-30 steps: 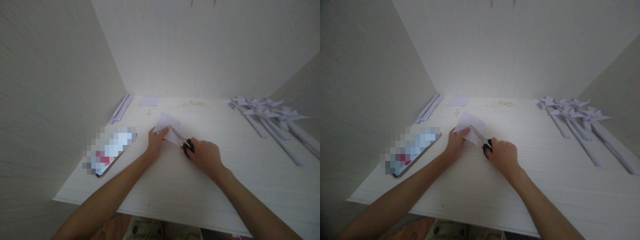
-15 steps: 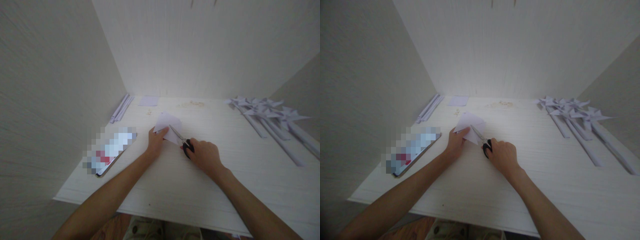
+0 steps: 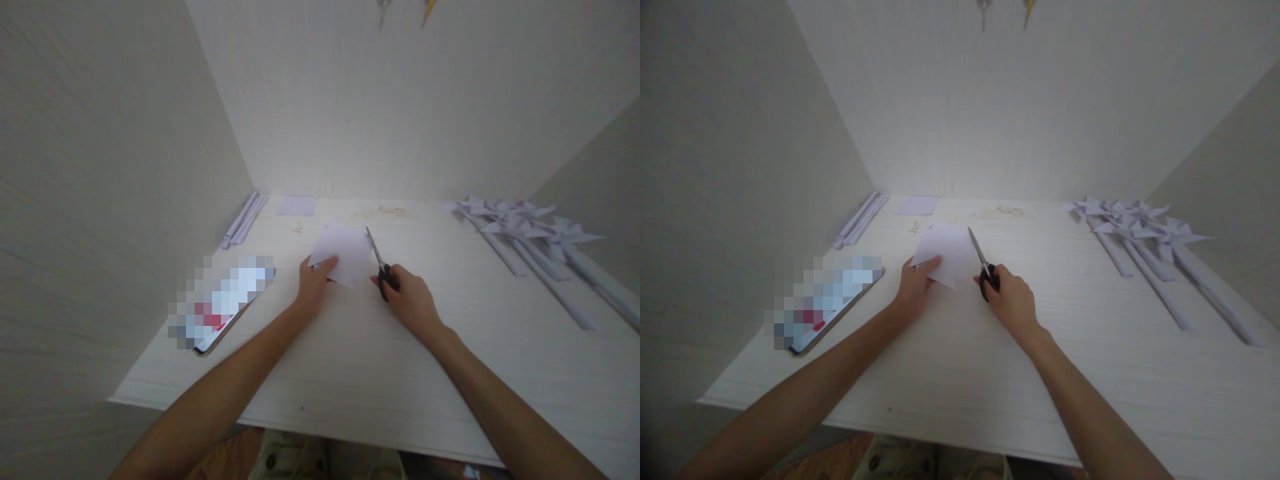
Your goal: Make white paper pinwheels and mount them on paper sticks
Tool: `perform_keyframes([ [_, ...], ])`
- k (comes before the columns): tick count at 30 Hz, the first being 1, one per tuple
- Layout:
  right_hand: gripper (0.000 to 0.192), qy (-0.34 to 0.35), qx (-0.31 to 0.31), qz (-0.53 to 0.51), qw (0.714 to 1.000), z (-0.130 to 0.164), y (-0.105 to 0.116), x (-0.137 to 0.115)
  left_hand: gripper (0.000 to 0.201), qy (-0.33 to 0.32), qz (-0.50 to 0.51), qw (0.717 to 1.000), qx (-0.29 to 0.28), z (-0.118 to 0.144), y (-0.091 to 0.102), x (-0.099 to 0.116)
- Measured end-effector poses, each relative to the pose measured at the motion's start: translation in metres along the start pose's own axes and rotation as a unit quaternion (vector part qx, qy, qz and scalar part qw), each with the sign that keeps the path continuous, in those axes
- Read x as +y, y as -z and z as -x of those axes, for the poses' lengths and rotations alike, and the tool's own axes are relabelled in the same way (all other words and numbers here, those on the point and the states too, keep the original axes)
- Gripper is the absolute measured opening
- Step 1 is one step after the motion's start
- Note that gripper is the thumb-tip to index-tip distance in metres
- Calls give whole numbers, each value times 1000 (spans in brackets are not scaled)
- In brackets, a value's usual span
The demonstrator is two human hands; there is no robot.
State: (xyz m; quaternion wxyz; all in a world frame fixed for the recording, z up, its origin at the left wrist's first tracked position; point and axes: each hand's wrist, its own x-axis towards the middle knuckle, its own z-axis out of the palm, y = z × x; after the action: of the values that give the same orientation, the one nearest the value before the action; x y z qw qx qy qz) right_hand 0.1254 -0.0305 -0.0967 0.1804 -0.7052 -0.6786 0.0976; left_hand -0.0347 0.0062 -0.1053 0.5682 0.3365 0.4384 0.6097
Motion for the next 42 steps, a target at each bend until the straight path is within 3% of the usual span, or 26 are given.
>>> perform_keyframes([
  [6, 20, 10, 35, -85, 996, -14, 1, 18, 22, 8, 2, 1000, -18, -1, 2, -2],
  [10, 21, 26, 53, 11, 998, -37, 7, 26, 21, 9, -3, 1000, -22, -1, 1, -1],
  [13, 23, 29, 4, 106, 994, -60, 11, 30, 22, 21, 0, 1000, -21, 0, 1, 2],
  [21, 22, -13, 0, 157, 987, -102, 9, 38, 16, 25, 10, 999, -47, -2, 1, 0],
  [42, 20, 1, -92, 215, 972, -124, 10, 30, 14, 41, 6, 998, -40, -4, 1, 0],
])
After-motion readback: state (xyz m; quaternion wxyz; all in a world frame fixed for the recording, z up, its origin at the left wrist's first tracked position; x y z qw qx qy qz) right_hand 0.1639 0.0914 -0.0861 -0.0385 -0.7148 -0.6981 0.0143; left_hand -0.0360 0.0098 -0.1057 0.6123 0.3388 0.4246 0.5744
